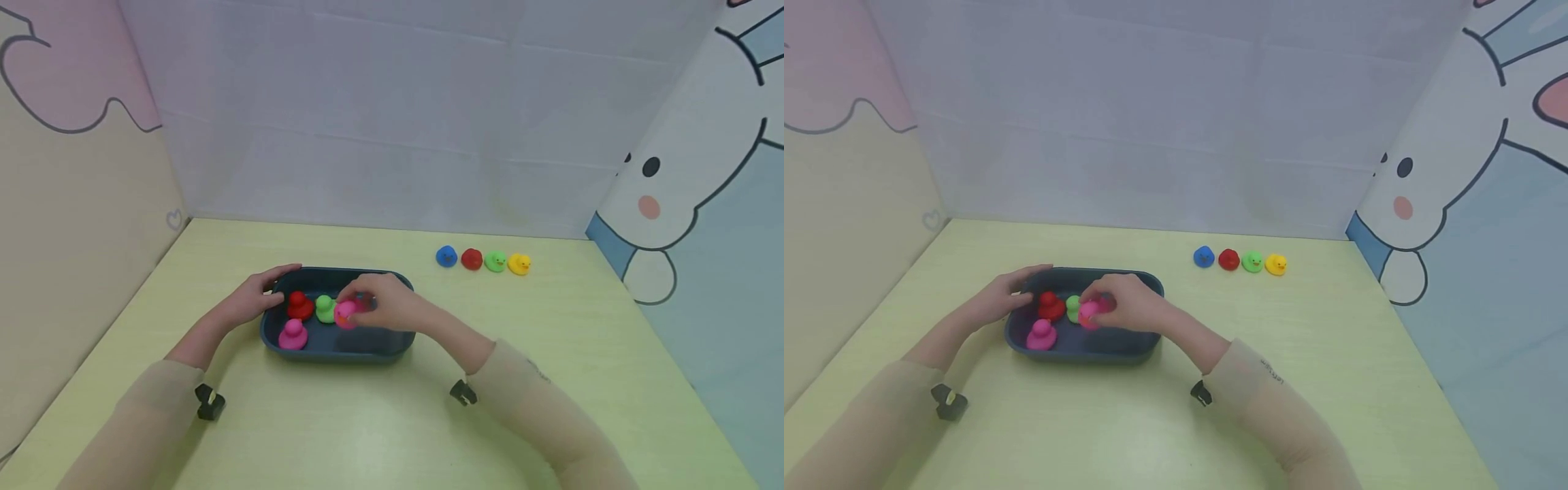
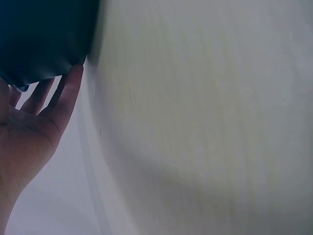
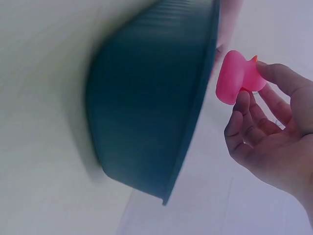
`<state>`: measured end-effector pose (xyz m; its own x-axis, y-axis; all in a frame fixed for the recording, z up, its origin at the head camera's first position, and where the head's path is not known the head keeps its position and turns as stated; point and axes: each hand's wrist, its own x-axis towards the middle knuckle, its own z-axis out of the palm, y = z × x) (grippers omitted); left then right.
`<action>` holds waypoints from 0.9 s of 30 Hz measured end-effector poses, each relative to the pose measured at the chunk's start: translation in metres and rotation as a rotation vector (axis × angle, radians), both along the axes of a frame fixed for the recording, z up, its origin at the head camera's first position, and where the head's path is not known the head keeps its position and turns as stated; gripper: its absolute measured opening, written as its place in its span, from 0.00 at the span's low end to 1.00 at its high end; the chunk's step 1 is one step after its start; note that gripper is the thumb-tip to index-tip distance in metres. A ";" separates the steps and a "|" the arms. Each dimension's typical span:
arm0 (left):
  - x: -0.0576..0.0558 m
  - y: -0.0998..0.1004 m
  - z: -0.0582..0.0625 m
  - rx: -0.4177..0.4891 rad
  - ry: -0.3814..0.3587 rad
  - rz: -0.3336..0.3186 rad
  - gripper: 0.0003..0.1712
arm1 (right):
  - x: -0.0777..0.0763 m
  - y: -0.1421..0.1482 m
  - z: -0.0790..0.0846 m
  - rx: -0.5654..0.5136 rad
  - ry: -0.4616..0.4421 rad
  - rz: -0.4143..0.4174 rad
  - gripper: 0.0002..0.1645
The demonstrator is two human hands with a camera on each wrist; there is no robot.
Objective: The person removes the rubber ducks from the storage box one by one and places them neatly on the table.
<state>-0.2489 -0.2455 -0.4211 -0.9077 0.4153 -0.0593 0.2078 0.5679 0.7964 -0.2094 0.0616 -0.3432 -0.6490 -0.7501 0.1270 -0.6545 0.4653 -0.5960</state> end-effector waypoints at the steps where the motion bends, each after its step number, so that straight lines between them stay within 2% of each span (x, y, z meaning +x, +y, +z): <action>1: 0.000 0.000 0.000 0.001 0.001 0.001 0.33 | -0.001 0.002 0.001 -0.004 0.003 0.003 0.18; 9: 0.002 -0.001 0.003 0.010 0.006 -0.001 0.33 | -0.007 0.024 0.016 0.001 0.043 0.025 0.18; 17: 0.001 0.000 0.001 0.015 -0.007 0.007 0.33 | -0.011 0.053 0.031 0.023 0.038 -0.015 0.19; 27: 0.004 0.003 0.006 0.020 -0.009 0.000 0.34 | -0.021 0.094 0.042 -0.032 0.096 -0.030 0.20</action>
<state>-0.2446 -0.2423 -0.4148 -0.9071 0.4168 -0.0594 0.2006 0.5521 0.8093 -0.2303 0.1557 -0.3012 -0.6547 -0.7253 0.2128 -0.6953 0.4673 -0.5461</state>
